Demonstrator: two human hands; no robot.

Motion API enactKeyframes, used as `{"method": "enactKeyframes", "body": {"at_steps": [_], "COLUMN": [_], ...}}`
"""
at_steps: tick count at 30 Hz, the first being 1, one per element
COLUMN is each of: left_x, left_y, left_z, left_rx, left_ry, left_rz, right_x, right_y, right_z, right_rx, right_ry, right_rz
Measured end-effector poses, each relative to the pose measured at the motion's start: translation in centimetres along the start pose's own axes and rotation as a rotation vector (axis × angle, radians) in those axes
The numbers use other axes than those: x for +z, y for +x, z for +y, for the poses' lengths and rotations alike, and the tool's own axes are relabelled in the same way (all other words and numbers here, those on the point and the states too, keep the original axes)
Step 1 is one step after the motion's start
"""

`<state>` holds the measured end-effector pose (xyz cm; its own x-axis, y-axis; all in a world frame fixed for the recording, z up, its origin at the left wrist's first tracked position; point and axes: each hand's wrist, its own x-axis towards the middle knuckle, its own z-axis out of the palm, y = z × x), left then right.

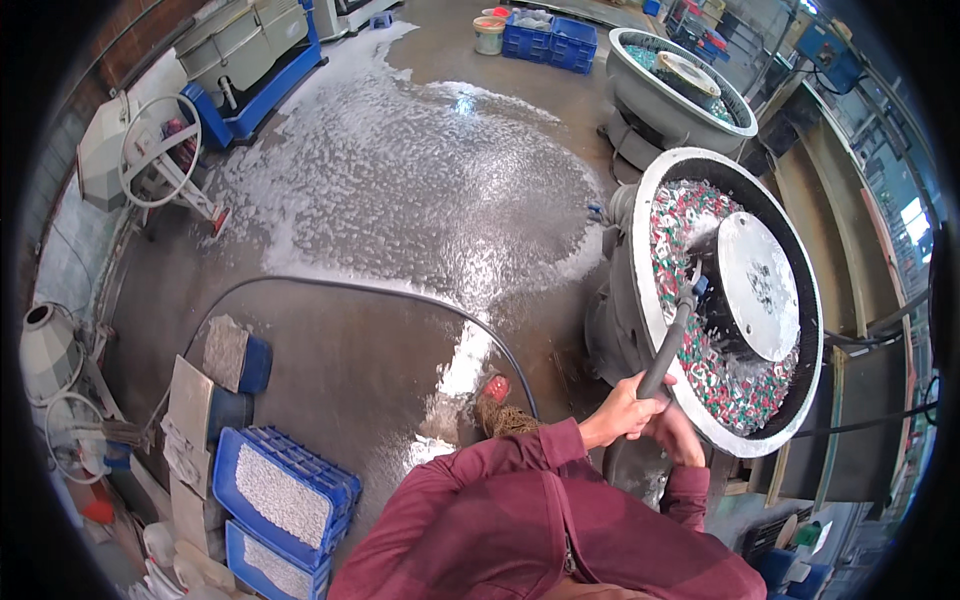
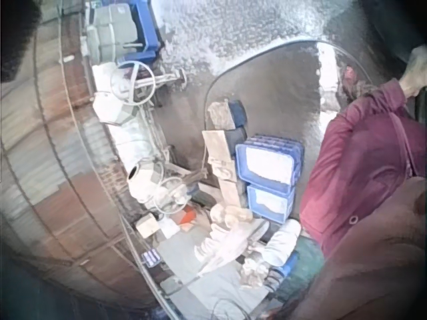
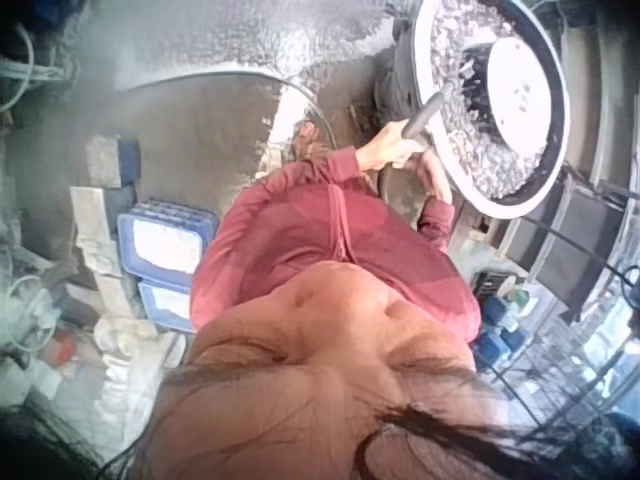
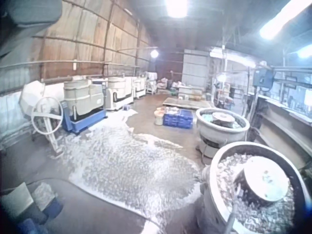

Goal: The person uses a high-pressure water hose to spray water into two large rotating industrial drums filled with colorful plastic pellets. They move around the drums, directing the water stream into the rotating contents and then spray the surrounding floor area.

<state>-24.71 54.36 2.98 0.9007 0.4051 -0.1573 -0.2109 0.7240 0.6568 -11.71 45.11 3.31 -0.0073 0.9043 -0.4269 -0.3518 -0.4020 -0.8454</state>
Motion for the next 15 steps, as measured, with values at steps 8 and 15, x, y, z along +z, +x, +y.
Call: {"method": "enactKeyframes", "body": {"at_steps": [8, 15], "left_x": [-3.2, -4.9], "left_y": [9.4, 14.5], "left_z": [7.7, 8.4], "left_rx": [-0.056, -0.095], "left_ry": [0.009, 0.025], "left_rz": [-0.046, -0.046], "right_x": [-0.3, -0.9], "right_y": [8.8, 14.4], "right_z": [-1.6, 0.7], "right_rx": [-0.133, -0.285], "right_ry": [-0.530, -0.248], "right_rz": [-0.076, 0.512]}}
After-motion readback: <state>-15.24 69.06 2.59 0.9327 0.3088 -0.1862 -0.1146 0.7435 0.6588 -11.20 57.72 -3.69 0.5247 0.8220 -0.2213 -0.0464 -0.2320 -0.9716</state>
